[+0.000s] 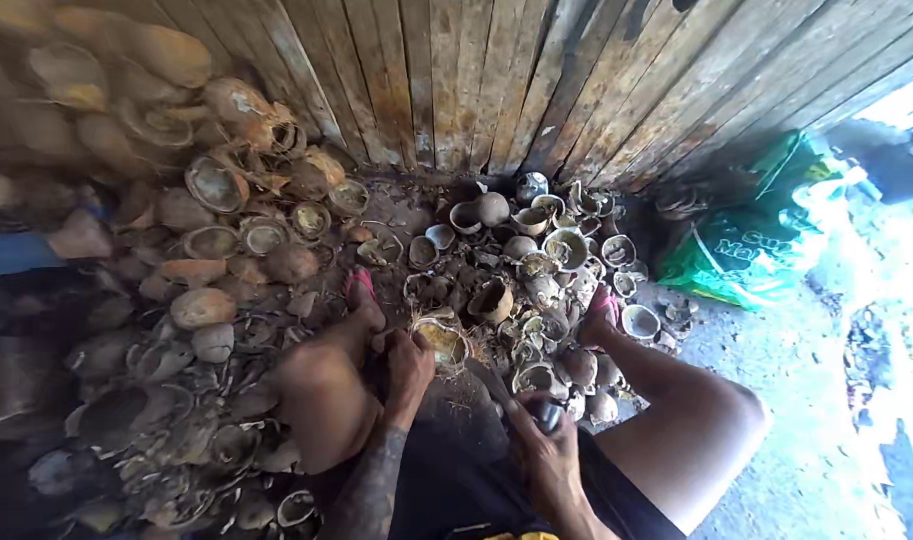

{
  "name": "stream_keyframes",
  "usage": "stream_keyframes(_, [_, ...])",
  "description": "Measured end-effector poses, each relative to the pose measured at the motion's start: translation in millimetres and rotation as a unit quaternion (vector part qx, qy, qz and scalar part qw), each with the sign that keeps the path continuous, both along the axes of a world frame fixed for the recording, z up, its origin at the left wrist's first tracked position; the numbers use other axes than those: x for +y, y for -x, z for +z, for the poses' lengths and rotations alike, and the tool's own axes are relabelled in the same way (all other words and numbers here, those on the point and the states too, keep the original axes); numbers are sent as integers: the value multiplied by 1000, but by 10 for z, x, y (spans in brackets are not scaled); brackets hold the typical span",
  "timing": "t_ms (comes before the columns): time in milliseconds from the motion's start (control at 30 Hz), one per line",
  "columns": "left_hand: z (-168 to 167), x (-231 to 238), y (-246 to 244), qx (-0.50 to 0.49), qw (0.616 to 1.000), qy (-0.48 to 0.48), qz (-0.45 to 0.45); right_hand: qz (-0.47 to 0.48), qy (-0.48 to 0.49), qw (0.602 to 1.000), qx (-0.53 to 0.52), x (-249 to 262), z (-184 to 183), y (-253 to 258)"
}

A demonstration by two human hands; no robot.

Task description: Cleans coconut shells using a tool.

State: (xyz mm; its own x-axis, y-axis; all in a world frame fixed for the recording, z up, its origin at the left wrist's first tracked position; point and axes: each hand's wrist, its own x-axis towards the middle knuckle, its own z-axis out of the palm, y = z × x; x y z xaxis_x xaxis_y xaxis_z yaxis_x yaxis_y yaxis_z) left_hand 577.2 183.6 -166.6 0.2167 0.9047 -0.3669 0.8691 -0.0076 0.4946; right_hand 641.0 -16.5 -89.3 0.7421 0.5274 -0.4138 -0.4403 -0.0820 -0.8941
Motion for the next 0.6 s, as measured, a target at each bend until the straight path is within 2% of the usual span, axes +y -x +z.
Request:
stream_keyframes(100, [-84, -17, 32, -26, 999, -35, -1, -44, 56, 991, 114, 739, -465, -126])
stream_keyframes(200, [-240, 18, 62, -62, 996, -61, 6, -52, 97, 983, 150, 1161, -717, -373])
stream_keyframes(300, [-251, -9, 93, -61, 997, -43, 15, 28, 81, 995, 55, 943, -1143, -596])
stream_keyframes(367, [-220, -12, 112, -62, 997, -41, -1, 43, 63, 997, 16, 810, -1380, -620])
stream_keyframes(500, [-138, 95, 149, -25, 999, 17, -25, 26, 106, 993, 34, 780, -1233, -408])
stream_keyframes(600, [-263, 174, 139, -43, 999, -10, -31, 129, 66, 988, -56, 942, -1587, -904])
